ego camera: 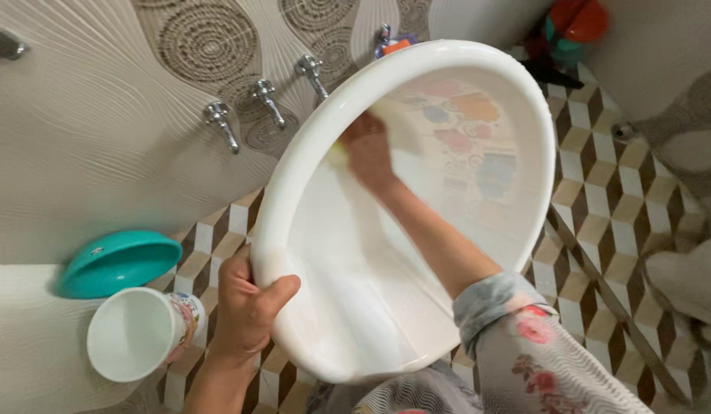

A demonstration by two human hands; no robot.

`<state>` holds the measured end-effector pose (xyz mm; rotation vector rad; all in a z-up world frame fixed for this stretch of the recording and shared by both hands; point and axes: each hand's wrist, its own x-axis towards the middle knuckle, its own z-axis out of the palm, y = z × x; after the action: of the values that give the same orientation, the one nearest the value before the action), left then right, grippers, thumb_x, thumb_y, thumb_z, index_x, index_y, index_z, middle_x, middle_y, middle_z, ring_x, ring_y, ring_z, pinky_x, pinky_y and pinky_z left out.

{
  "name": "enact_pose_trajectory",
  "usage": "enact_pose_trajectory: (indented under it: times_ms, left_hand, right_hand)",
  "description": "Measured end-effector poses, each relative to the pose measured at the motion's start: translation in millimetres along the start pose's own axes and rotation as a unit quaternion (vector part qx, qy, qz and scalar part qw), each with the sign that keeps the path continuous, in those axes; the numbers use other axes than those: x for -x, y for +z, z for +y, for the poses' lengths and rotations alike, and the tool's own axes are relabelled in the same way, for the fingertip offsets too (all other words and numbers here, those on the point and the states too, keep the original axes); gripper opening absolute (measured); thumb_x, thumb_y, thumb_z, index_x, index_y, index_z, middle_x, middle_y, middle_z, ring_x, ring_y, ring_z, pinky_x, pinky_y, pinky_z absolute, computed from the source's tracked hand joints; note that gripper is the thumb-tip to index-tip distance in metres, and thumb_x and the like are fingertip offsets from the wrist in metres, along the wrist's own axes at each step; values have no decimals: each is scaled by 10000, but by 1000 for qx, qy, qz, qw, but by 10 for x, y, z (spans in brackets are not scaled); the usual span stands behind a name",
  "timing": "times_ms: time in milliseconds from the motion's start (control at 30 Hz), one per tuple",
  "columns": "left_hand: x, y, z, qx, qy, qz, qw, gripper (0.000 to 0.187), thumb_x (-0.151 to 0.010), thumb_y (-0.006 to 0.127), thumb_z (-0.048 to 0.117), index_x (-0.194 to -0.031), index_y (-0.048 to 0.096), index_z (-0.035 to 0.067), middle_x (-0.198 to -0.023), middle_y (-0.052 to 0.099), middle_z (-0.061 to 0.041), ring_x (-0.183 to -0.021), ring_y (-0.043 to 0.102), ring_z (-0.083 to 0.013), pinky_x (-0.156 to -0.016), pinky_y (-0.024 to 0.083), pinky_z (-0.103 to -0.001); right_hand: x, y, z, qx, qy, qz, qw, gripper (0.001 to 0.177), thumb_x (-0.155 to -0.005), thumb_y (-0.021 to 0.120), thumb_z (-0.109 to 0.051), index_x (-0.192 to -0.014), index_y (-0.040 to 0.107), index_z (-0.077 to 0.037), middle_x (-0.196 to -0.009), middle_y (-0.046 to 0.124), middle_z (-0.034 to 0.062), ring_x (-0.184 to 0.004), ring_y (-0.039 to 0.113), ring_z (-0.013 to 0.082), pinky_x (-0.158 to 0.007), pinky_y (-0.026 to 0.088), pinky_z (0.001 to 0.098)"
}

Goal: The person scrubs the inside and outside of a white plastic bucket with a yellow sponge. They rinse the bucket under a running tap and then wipe the exterior with a cloth.

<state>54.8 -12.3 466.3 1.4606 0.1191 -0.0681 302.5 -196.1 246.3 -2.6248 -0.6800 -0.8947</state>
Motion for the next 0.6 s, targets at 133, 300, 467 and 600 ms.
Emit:
enact_pose_trajectory:
  times_ms: [133,300,467,600]
  left_hand:
    - [-36,-100,85,12,65,-29,997,226,-788,686,76,-982,685,-40,-865,732,-82,-763,679,-138,-664,576,-324]
    - [-172,-45,106,10,71,-19,997,235,-785,684,48,-997,675,-53,-898,708,-82,-774,654,-144,-687,552,-325]
    - [-95,-70,323,39,64,-13,997,253,-786,684,53,-1020,682,-42,-922,722,-77,-790,674,-142,-711,570,-318]
    - [-50,-61,254,28,88,-5,996,269,-781,681,56,-1033,690,-36,-942,726,-68,-822,669,-127,-737,569,-302]
  right_hand:
    - [656,-362,227,26,170,-150,974,707,-910,612,-200,-1536,357,5,-1538,371,263,-1446,316,436,-1198,246,534]
    - [869,-333,-1013,-222,-103,-378,893,418,-1080,481,-268,-1436,501,-50,-1604,375,124,-1648,133,287,-1285,182,507]
    - [-19,8,-57,-10,-3,-134,991,497,-935,536,-39,-1430,516,7,-1478,497,189,-1470,393,358,-1265,313,468]
    - [525,-145,34,-9,77,-41,996,632,-923,550,-42,-1481,328,155,-1494,422,346,-1411,333,524,-1221,280,580]
